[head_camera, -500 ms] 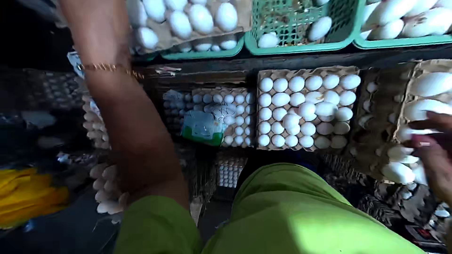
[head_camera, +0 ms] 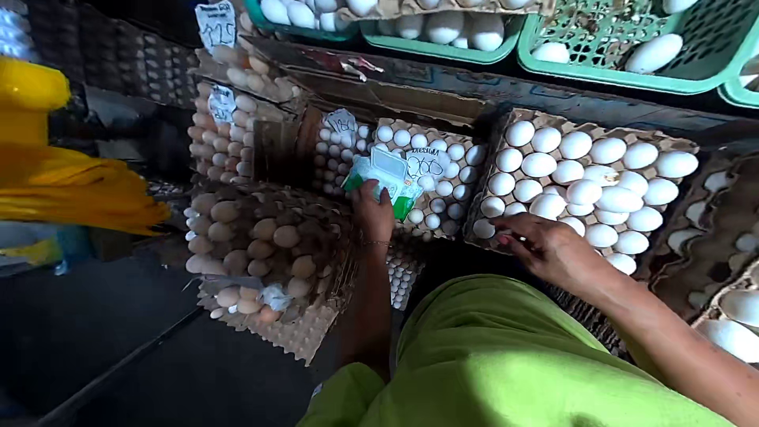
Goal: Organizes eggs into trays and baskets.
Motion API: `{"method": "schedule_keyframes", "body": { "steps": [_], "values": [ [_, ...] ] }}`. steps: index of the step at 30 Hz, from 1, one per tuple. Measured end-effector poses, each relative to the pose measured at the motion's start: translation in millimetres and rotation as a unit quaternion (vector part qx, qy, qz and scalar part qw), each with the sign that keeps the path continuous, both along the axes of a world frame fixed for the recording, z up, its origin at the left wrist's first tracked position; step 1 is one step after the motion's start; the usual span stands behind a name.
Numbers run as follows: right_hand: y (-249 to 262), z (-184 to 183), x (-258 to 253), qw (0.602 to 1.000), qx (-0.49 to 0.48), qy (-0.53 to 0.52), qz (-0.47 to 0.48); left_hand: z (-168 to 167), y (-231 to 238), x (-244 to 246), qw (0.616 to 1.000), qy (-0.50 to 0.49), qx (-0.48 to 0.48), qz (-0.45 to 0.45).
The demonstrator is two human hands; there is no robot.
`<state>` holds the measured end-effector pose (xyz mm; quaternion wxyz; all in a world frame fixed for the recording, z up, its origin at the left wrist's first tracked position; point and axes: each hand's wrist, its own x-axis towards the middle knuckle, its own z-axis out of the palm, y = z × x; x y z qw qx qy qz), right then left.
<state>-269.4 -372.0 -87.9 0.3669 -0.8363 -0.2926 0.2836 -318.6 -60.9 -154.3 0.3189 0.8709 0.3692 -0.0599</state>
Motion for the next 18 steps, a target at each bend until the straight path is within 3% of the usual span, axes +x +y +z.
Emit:
{"method": "schedule_keyframes", "body": {
  "steps": [7,14,18],
  "values": [
    [98.7,-39.4,17.0,0.989,-0.028,-0.02,0.144,-27.3,5.1,3.8,0.989,0.091,0.08,-0.081],
    [133.0,-77.2,26.3,0.978,-0.105,0.008,0.182,-46.5,14.6,7.1,0.973,0.123,0.137,-0.14],
    [153.5,-91.6,27.1,0.975,-0.117,0.013,0.191,-44.4,19.4,6.1,0.976,0.111,0.094,-0.161]
  ]
}}
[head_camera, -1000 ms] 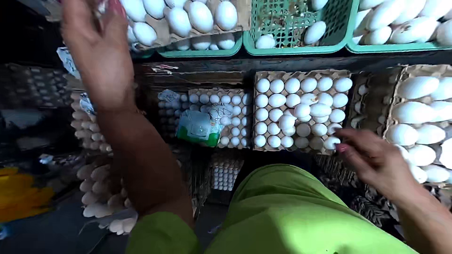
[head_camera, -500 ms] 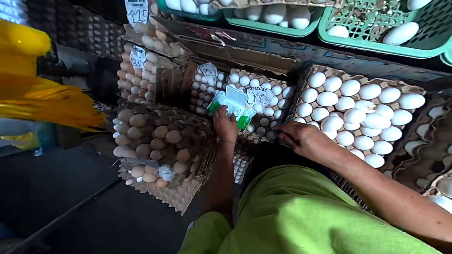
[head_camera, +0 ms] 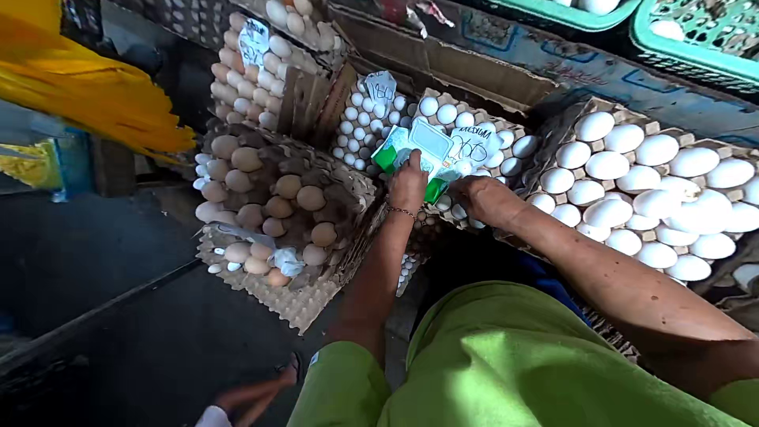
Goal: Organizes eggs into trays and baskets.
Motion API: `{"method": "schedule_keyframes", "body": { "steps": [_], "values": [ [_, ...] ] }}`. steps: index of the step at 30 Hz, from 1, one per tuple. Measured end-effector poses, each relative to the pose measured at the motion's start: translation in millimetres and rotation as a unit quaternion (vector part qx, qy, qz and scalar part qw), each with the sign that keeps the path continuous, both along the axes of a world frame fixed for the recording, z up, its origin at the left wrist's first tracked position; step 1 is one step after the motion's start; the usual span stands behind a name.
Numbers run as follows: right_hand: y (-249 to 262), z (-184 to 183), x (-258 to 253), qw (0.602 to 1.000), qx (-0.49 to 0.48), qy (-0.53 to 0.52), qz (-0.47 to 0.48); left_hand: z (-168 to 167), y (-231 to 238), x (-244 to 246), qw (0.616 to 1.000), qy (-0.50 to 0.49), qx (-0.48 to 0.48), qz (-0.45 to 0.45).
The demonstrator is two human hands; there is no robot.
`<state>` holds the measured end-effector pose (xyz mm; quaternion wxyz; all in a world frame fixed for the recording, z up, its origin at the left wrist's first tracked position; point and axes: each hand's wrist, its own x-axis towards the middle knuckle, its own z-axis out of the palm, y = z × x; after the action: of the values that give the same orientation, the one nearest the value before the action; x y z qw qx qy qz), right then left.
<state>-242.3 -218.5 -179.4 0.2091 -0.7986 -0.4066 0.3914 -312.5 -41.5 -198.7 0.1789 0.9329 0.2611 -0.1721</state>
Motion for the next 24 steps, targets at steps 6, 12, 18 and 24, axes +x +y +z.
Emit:
{"method": "schedule_keyframes", "body": {
  "steps": [6,12,18,24],
  "values": [
    [9.7,-3.3,-0.3,1.0,-0.01,0.001,-0.004,-7.2,-3.3,6.0,0.999,0.042,0.028,-0.02],
    [13.6,-9.5,-2.0,1.0,-0.015,-0.007,-0.015,-15.3,7.6,6.7,0.999,0.014,0.033,-0.024],
    [50.2,-28.3,-0.7,0.995,0.072,-0.026,-0.066,-1.2,34.9,9.4,0.965,-0.091,-0.179,0.169],
    [98.0,-44.5,2.8,0.995,0.036,-0.088,-0.03,4.4,37.7,9.3,0.928,-0.141,-0.235,0.254]
  ]
}}
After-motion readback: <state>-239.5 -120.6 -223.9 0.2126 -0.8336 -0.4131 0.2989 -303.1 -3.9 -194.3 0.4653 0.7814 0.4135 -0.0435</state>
